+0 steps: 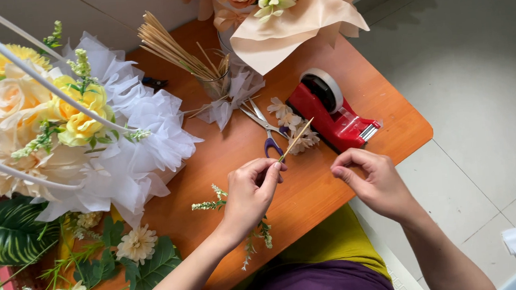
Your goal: A person creates a floral arrangement by taping artificial flowers to wooden sticks and inserting them into a basket.
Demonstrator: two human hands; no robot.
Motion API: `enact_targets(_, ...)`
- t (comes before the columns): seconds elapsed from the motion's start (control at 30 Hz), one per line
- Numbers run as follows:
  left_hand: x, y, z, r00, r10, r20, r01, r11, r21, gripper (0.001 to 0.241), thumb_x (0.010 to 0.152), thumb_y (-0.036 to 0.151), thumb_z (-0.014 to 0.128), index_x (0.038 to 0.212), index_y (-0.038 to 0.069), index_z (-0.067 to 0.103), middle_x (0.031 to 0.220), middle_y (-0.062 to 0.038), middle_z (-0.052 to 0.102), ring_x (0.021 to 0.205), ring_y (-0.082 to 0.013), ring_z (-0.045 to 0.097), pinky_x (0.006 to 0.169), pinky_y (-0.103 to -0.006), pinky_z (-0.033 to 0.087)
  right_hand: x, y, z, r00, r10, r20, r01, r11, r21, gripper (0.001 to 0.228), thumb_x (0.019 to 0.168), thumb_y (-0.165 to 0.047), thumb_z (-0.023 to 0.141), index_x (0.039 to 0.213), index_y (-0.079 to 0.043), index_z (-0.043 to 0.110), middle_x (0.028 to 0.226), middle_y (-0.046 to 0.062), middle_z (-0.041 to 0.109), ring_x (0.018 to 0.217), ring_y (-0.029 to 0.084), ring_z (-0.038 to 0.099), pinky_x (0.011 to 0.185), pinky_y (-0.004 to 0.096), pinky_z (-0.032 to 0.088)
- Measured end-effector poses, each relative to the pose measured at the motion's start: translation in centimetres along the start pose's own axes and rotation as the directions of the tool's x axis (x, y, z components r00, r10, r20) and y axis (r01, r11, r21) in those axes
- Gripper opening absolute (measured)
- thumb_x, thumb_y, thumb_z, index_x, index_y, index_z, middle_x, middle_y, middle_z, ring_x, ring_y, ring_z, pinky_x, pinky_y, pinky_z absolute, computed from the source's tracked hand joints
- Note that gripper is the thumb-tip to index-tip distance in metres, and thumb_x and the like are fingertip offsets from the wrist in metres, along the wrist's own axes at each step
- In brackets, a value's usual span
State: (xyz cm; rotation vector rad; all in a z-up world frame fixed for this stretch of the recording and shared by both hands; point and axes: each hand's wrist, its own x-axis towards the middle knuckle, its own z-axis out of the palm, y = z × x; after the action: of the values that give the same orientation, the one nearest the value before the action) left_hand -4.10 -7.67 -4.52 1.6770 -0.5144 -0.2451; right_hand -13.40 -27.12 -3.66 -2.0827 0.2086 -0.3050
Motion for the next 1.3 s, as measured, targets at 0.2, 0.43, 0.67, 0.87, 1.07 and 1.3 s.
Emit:
enact_targets(0.2,-0.3,0.5,-0.3,0.991,0.121,-0.048,-0.117,0.990,0.083,0.015,0.081,0.008,0.054,0.073,0.010,0.067,0.054,-0.004,0.059,0.042,-0.0125,0.049,0.038,-0.0209,0.039,1.9,-3.7,3.3,0.978,-0.182,0.101,0.165,0.973,0.161,0.010,0.081,-0.007,0.058,0.072,-0.005,0.064,0.063,0.005,0.059,0.065,0.012,0.059,0.065,0.027,0.051)
enact_targets(0.43,-0.3,-0.4,-0.1,0.973,0.220,-0.074,-0.207,0.966,0.155,0.015,0.083,0.006,0.052,0.075,0.005,0.065,0.056,-0.007,0.056,0.045,-0.0154,0.050,0.038,-0.0224,0.039,2.7,-4.7,5.1,0.983,-0.159,0.095,0.136,0.966,0.219,0.010,0.081,-0.006,0.058,0.073,-0.002,0.063,0.062,0.006,0.057,0.065,0.011,0.055,0.065,0.027,0.050)
enact_targets(0.67,-0.5,-0.7,0.1,0.896,0.439,-0.063,-0.394,0.853,0.342,0.011,0.084,0.002,0.051,0.079,0.001,0.061,0.061,-0.007,0.054,0.052,-0.0211,0.056,0.044,-0.0246,0.045,2.7,-4.0,6.0,0.996,-0.089,0.032,0.080,0.973,0.216,0.011,0.081,-0.006,0.060,0.073,-0.001,0.064,0.060,0.007,0.058,0.064,0.008,0.052,0.062,0.025,0.050)
enact_targets(0.87,-0.8,-1.0,0.3,0.774,0.633,-0.016,-0.504,0.632,0.589,0.008,0.082,-0.001,0.052,0.081,0.003,0.058,0.063,-0.004,0.047,0.055,-0.0175,0.054,0.049,-0.0222,0.047,2.7,-3.4,6.5,1.000,-0.025,-0.003,0.025,0.961,0.275,0.012,0.081,-0.007,0.062,0.073,0.001,0.064,0.058,0.008,0.058,0.061,0.008,0.050,0.059,0.024,0.050)
enact_targets(1.07,-0.8,-0.9,0.5,0.672,0.739,-0.033,-0.563,0.539,0.626,0.005,0.080,-0.001,0.054,0.079,0.003,0.056,0.063,-0.003,0.044,0.052,-0.0171,0.050,0.047,-0.0230,0.045,1.6,-4.7,6.4,0.997,-0.035,-0.075,0.054,0.961,0.270,0.012,0.080,-0.007,0.063,0.073,0.002,0.064,0.059,0.009,0.059,0.061,0.008,0.053,0.061,0.025,0.051)
enact_targets(1.3,-1.0,0.4,0.3,0.623,0.780,-0.063,-0.624,0.544,0.561,0.008,0.081,0.001,0.053,0.078,0.006,0.059,0.062,-0.001,0.043,0.050,-0.0141,0.047,0.047,-0.0206,0.045,-0.1,-6.3,6.2,0.964,-0.148,-0.223,0.184,0.971,0.155,0.007,0.079,-0.003,0.063,0.074,0.003,0.064,0.068,0.012,0.062,0.063,0.013,0.059,0.065,0.028,0.052)
